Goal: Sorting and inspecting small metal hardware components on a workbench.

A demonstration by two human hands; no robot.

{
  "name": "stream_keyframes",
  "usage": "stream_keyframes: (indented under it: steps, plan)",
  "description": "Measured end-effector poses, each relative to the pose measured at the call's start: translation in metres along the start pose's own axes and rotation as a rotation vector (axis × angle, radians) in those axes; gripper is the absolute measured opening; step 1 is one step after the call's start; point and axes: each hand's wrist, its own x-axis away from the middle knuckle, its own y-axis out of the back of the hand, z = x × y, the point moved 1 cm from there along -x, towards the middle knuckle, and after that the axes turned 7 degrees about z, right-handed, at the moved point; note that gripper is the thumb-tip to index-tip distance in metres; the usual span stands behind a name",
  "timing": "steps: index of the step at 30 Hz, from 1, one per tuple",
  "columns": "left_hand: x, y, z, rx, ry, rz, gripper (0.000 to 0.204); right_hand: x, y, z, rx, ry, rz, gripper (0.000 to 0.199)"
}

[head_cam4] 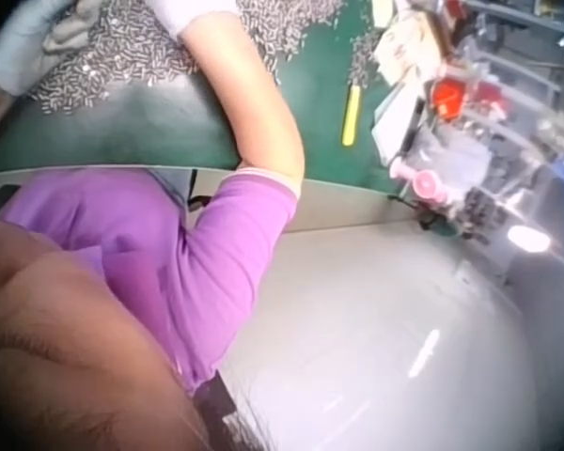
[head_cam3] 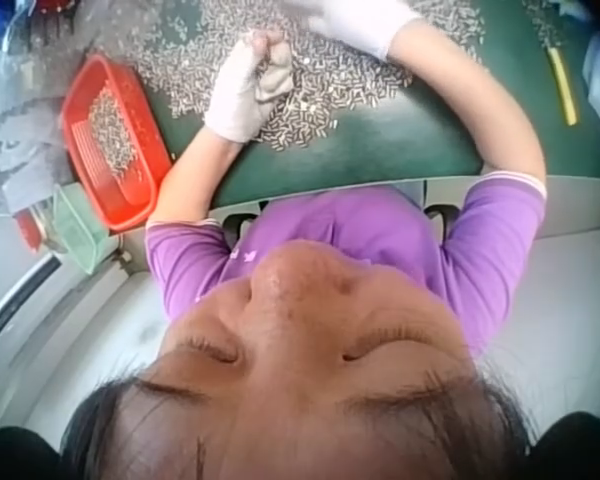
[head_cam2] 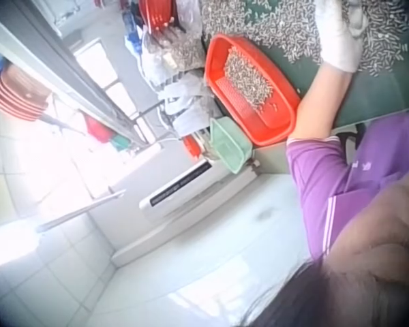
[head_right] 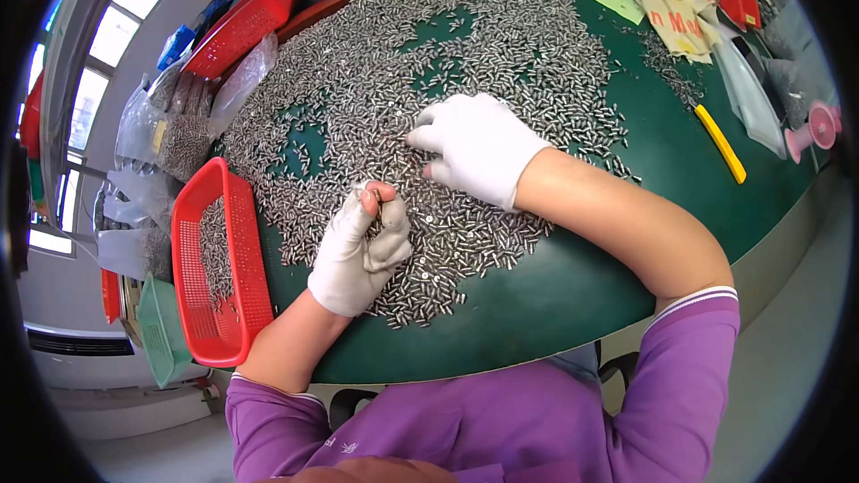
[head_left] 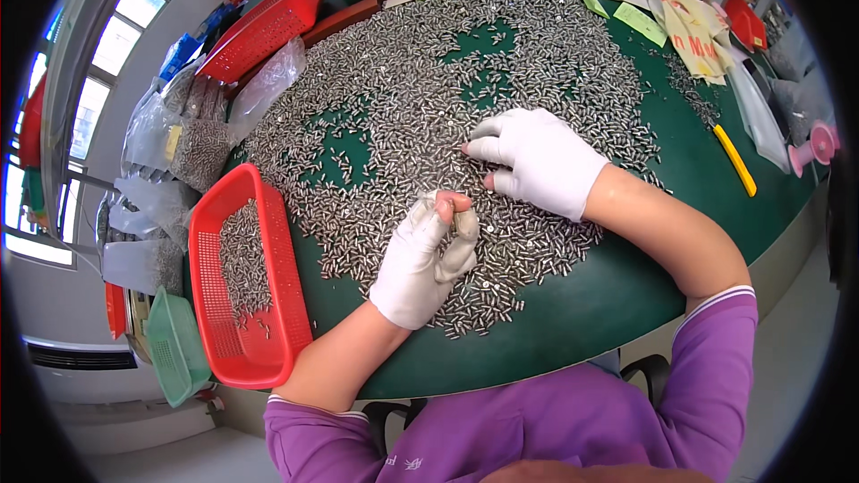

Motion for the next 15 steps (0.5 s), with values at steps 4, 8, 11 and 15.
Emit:
stream_keyframes:
  steps: [4,8,11,15]
  plan:
    - [0.001,0.002,0.0,0.021,0.013,-0.035,0.023,-0.003,-0.006,0.0,0.09,0.064,-0.014,0.014]
    - [0.001,0.011,-0.001,0.014,0.026,0.037,0.028,-0.003,-0.005,0.005,0.154,0.031,0.027,0.009]
    - [0.001,0.006,-0.002,0.0,0.025,0.07,0.033,-0.003,0.0,0.009,0.025,0.106,-0.159,0.009]
    - [-0.003,0.004,-0.003,-0.012,0.011,0.19,0.031,0.001,0.012,0.029,-0.606,0.151,-0.153,0.025]
